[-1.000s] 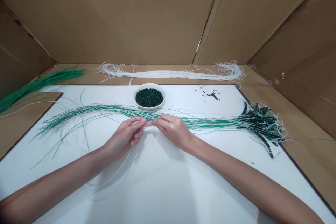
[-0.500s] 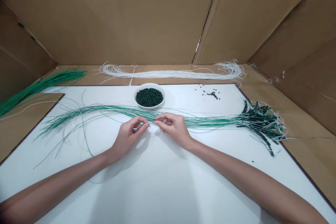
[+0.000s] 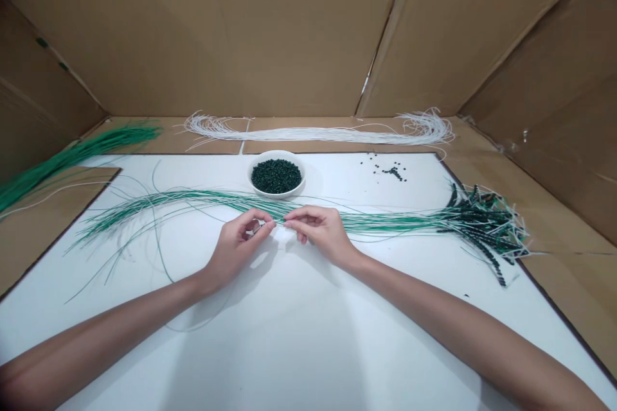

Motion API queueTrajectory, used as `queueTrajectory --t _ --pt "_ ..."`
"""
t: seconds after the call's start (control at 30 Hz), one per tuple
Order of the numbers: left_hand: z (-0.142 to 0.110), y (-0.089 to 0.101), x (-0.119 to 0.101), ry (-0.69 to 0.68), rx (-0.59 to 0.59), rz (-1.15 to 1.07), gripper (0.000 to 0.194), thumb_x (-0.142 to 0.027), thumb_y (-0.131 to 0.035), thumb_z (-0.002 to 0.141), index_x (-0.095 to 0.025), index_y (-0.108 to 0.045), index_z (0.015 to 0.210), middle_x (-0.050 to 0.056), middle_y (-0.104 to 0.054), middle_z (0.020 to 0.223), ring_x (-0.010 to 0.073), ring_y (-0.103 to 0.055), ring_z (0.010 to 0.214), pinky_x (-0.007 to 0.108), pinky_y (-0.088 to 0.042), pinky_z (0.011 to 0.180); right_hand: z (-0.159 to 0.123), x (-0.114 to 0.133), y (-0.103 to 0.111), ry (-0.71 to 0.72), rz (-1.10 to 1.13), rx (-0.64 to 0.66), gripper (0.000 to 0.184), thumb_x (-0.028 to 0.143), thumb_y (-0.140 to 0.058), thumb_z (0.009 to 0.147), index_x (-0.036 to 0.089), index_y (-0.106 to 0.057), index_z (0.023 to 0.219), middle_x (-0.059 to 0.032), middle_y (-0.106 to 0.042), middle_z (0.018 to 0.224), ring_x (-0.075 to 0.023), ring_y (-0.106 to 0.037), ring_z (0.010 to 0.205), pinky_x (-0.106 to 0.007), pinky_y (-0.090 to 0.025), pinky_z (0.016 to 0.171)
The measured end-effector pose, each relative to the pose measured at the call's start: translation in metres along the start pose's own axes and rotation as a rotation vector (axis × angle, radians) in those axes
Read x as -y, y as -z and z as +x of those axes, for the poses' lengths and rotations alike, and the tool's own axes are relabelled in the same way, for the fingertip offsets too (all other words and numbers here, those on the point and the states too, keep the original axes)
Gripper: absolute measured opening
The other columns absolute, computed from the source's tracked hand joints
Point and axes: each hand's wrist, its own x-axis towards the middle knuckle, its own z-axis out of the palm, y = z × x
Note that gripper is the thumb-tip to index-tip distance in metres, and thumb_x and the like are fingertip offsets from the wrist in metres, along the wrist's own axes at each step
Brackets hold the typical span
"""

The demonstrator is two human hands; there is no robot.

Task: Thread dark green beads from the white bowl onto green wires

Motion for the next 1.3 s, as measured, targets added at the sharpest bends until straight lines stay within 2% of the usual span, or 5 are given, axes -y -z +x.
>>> queueTrajectory --t 0.33,0.7,0.87,1.03,1.3 --pt "0.0007 -0.0011 0.0032 -0.037 -0.009 0.027 0.014 -0.029 -0.048 0.077 -0.018 -0.055 0.074 -0.002 -0.053 0.065 0.0079 -0.040 0.054 0.017 -0.031 0.050 -0.0009 0.0006 0.0000 -0.007 0.015 -0.012 0.015 0.026 -0.070 0.061 0.014 -0.067 0.070 0.0014 -0.055 0.047 -0.0073 -0.046 0.039 -0.020 -0.038 0.038" --pt "-0.0014 -0.0012 0.0018 -0.116 -0.001 0.079 0.016 -0.029 -0.047 0.078 -0.018 -0.058 0.075 0.000 -0.057 0.072 0.0094 -0.039 0.056 0.018 -0.033 0.051 -0.0037 -0.0004 -0.0007 0.009 -0.079 -0.013 0.021 0.032 -0.069 0.062 0.014 -0.066 0.072 0.0001 -0.056 0.051 -0.0076 -0.047 0.041 -0.020 -0.039 0.039" --pt "-0.0011 -0.0015 0.0024 -0.123 -0.009 0.078 0.014 -0.028 -0.048 0.079 -0.019 -0.057 0.075 -0.001 -0.056 0.071 0.0088 -0.040 0.056 0.017 -0.033 0.052 -0.0032 0.0016 -0.0004 -0.018 -0.075 0.002 0.018 0.030 -0.067 0.064 0.014 -0.066 0.071 0.0020 -0.053 0.046 -0.0074 -0.045 0.040 -0.020 -0.039 0.040" --pt "-0.0012 -0.0013 0.0030 -0.128 0.005 0.081 0.015 -0.029 -0.048 0.079 -0.019 -0.058 0.075 -0.001 -0.056 0.070 0.0081 -0.040 0.055 0.017 -0.033 0.052 -0.0031 0.0004 0.0007 -0.006 -0.047 0.022 0.018 0.029 -0.066 0.066 0.015 -0.066 0.078 0.0013 -0.056 0.051 -0.0071 -0.046 0.041 -0.020 -0.039 0.041" --pt "-0.0013 -0.0006 0.0036 -0.131 0.000 0.088 0.016 -0.030 -0.047 0.080 -0.018 -0.057 0.076 -0.001 -0.056 0.071 0.0080 -0.040 0.056 0.017 -0.034 0.051 -0.0038 -0.0003 0.0006 -0.012 -0.040 0.025 0.016 0.029 -0.063 0.069 0.014 -0.067 0.075 0.0007 -0.057 0.052 -0.0063 -0.046 0.041 -0.019 -0.038 0.041"
